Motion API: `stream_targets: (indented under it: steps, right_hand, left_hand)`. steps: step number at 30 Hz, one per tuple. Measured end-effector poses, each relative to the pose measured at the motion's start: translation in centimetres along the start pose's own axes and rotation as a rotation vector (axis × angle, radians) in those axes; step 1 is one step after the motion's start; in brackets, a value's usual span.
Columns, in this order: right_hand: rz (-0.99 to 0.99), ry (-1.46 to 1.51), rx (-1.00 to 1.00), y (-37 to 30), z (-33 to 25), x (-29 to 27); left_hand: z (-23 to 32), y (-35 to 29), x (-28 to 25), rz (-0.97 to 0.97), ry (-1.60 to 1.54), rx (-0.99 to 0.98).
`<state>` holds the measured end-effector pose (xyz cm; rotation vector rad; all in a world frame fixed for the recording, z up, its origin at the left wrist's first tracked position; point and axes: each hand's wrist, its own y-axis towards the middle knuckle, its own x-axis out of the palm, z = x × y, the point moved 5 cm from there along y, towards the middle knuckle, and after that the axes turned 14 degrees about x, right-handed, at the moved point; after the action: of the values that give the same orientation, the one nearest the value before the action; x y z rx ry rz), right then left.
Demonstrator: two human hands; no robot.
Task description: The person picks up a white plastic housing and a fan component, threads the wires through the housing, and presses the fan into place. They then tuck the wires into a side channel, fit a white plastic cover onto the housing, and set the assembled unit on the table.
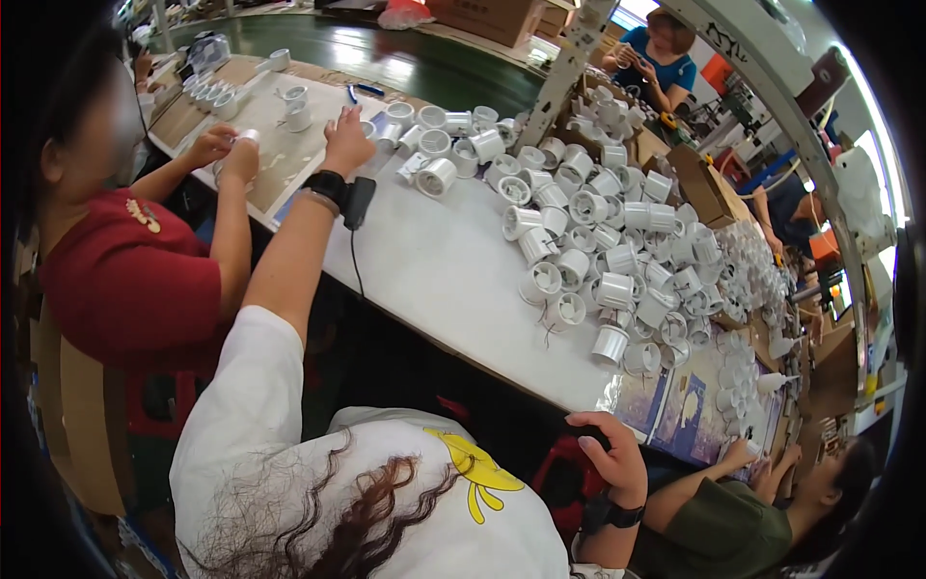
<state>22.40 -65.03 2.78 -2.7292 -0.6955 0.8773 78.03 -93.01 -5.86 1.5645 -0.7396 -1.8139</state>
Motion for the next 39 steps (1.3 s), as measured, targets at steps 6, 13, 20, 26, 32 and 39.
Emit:
stream_targets:
  steps: [6,13,20,26,32,39]
  right_hand:
    - [0.012,-0.058,-0.052,1.3,0.2,-0.4]
    - [0.136,0.043,-0.051,6.9,-0.3,0.1]
    - [0.146,0.270,-0.440,12.6,-8.0,0.5]
    - [0.270,-0.050,-0.522,11.9,-9.8,2.3]
    - [0.611,-0.293,-0.638,10.8,-9.4,3.1]
    - [0.841,-0.301,-0.689,10.1,-7.3,2.2]
  left_hand:
    - [0.6,1.7,0.7,-0.578,-0.061,0.080]
    - [8.5,-2.0,-11.1,-0.262,0.056,0.129]
    - [23.4,-10.2,-14.2,-0.483,-1.899,-0.630]
    - [29.1,-11.6,-13.5,-0.804,-2.334,-0.889]
    - [31.2,-12.3,-11.4,-0.937,-2.281,-0.824]
    - [34.4,-11.9,-11.5,-0.876,-2.233,-0.854]
